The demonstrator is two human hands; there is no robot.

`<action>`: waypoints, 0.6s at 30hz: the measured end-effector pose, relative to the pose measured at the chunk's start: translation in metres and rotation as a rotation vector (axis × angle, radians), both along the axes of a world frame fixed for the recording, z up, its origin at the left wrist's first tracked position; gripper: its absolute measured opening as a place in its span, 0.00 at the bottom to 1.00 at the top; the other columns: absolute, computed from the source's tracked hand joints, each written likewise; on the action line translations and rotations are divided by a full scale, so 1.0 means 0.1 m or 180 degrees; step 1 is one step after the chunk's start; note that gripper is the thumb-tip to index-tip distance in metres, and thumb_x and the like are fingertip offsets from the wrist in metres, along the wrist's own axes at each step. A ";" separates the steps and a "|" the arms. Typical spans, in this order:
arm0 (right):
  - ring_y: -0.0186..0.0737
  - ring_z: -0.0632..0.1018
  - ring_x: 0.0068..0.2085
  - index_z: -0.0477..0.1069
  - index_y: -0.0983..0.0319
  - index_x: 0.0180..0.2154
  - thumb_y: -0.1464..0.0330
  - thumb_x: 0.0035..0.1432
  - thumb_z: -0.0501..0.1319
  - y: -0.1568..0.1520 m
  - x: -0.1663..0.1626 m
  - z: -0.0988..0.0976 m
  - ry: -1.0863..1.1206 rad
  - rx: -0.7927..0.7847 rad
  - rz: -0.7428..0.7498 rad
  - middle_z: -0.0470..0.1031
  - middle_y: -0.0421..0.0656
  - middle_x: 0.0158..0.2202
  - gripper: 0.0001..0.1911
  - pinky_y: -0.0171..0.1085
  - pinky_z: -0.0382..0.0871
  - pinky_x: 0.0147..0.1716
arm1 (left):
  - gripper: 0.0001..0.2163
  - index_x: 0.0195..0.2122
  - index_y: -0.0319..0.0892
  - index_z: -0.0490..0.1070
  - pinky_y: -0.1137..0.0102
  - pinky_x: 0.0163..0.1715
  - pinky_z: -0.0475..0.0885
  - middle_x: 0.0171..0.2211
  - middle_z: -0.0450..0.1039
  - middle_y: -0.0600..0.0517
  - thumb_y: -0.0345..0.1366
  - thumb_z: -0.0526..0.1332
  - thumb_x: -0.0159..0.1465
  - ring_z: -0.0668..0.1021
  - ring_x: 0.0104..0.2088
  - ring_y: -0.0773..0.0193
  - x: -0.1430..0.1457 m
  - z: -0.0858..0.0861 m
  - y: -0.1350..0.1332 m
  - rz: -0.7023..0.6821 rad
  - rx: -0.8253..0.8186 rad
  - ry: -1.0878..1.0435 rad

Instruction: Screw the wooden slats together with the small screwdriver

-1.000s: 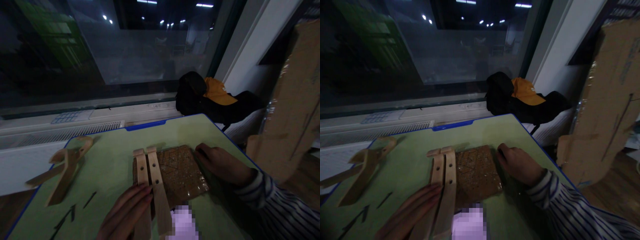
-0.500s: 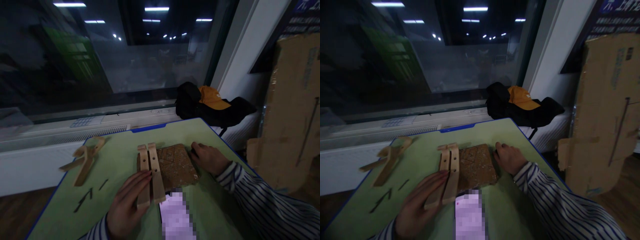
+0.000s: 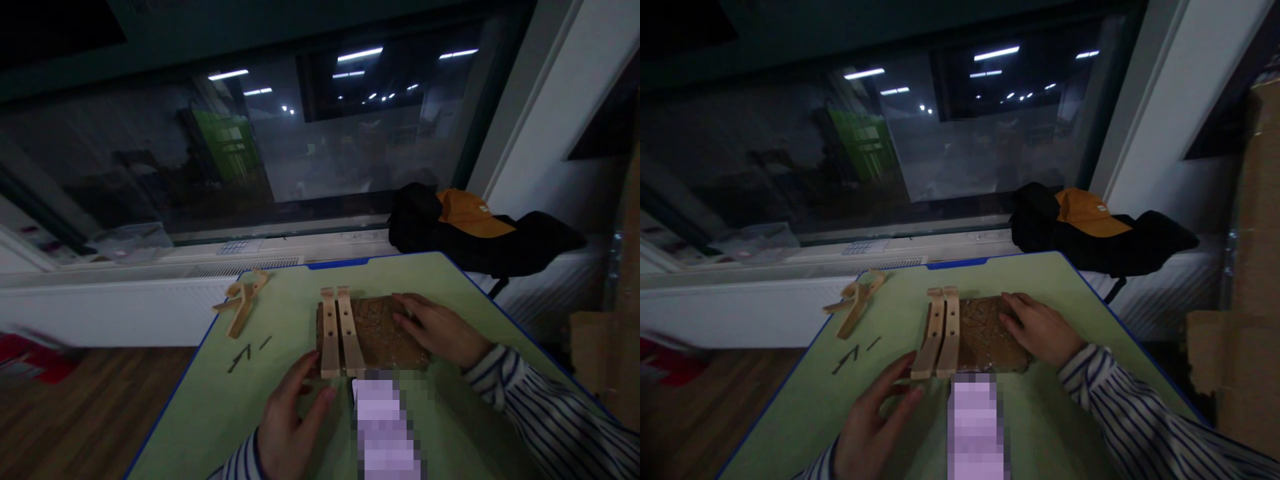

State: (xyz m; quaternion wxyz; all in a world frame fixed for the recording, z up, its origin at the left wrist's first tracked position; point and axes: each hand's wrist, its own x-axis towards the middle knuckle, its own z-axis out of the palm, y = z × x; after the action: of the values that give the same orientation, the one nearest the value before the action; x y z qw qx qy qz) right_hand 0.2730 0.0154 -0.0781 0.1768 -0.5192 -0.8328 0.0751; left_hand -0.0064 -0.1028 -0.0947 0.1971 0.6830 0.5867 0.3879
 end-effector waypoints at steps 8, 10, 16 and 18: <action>0.44 0.73 0.46 0.65 0.61 0.50 0.64 0.61 0.57 0.08 -0.03 -0.09 0.0077 0.0048 0.0010 0.68 0.48 0.51 0.16 0.48 0.69 0.43 | 0.17 0.53 0.39 0.65 0.65 0.43 0.76 0.42 0.78 0.46 0.36 0.58 0.63 0.79 0.41 0.60 0.13 0.03 0.12 -0.0115 -0.0332 -0.0501; 0.44 0.73 0.46 0.65 0.61 0.50 0.64 0.61 0.57 0.10 -0.03 -0.09 0.0083 0.0061 0.0000 0.68 0.48 0.51 0.16 0.48 0.69 0.43 | 0.18 0.53 0.40 0.65 0.65 0.43 0.75 0.43 0.77 0.47 0.35 0.59 0.63 0.79 0.42 0.60 0.13 0.04 0.17 -0.0132 -0.0349 -0.0554; 0.44 0.73 0.46 0.66 0.62 0.50 0.63 0.61 0.56 0.10 -0.02 -0.06 0.0051 0.0093 -0.0016 0.69 0.48 0.50 0.16 0.49 0.69 0.44 | 0.19 0.54 0.39 0.64 0.63 0.46 0.74 0.46 0.76 0.45 0.35 0.59 0.62 0.78 0.44 0.59 0.09 0.05 0.18 -0.0269 -0.0386 -0.0575; 0.45 0.74 0.46 0.68 0.62 0.49 0.61 0.62 0.54 0.08 -0.01 0.02 0.0049 0.0137 -0.0024 0.71 0.49 0.50 0.17 0.49 0.68 0.46 | 0.19 0.54 0.39 0.65 0.63 0.45 0.75 0.45 0.76 0.44 0.36 0.60 0.61 0.79 0.43 0.58 0.03 0.07 0.14 -0.0186 -0.0375 -0.0444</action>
State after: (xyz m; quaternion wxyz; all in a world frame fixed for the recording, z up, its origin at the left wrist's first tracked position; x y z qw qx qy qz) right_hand 0.2718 0.0238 -0.0763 0.1947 -0.5179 -0.8308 0.0605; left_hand -0.0031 -0.0885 -0.0875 0.2884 0.6584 0.5732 0.3934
